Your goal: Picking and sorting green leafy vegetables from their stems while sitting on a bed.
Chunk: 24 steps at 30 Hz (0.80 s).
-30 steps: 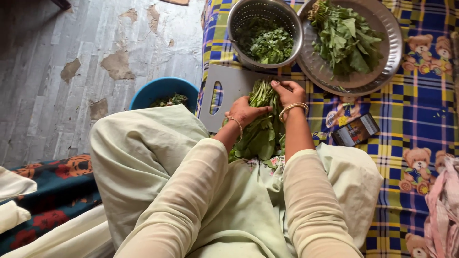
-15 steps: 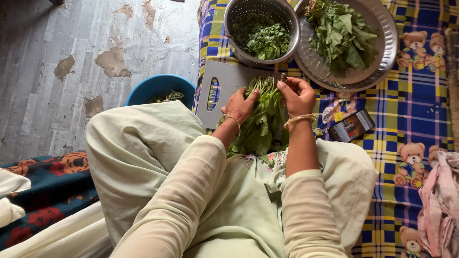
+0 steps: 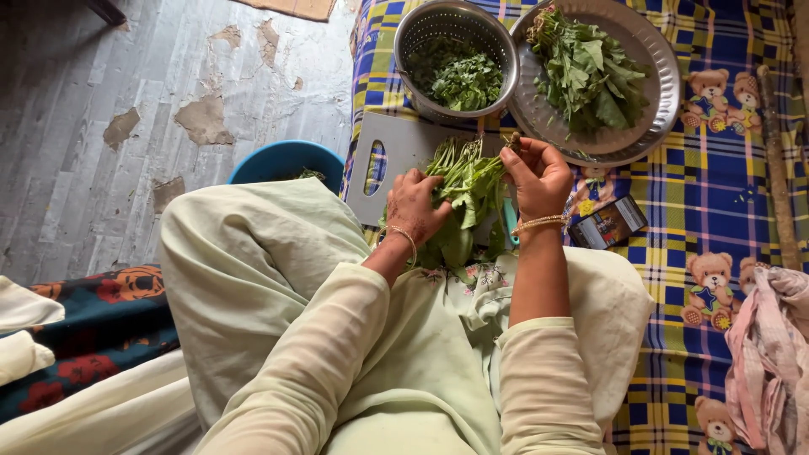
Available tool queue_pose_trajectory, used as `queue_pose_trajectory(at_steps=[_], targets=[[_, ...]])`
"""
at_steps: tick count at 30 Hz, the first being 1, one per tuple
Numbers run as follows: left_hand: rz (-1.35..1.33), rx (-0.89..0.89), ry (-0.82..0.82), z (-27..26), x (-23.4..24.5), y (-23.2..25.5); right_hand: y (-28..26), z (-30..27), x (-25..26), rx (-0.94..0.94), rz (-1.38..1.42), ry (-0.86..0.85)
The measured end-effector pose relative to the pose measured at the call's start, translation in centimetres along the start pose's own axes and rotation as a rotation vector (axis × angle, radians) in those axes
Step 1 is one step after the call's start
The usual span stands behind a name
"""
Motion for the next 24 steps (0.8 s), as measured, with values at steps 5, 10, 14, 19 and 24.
queue_pose_trajectory(at_steps=[5,10,14,19,24], targets=[[-0.159,0.02,-0.044,1.0,-2.1,-1.9,-0.6,-0.8,0.5,0.02,0.031,0.009],[-0.294,0.071,-0.069,1.0,-1.5,-2.2,-1.5,-0.8,0.9,0.024,0.088,0.069],[-0.303,-0.056,-0.062,0.5,-0.1,-0.9,-3.0,-0.8,-0.1,0.06,0.079,0.049],[-0.282,-0.226,0.205,-0.3,6.7,2.4,-4.5,-0.9,-0.7,0.11,0.105,0.003],[-0.44,-0.541,0.019,0.1,4.8,4.4,-5.5,-1.0,-1.7,0.11,0.095,-0.154]])
Point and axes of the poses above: each hand's wrist, its own z-axis towards the middle knuckle, its own x-axis out of the back of the hand, y = z × x, the point moved 6 cm from there along z, towards the middle knuckle, and after that the axes turned 13 degrees about z, right-handed, at the moved point
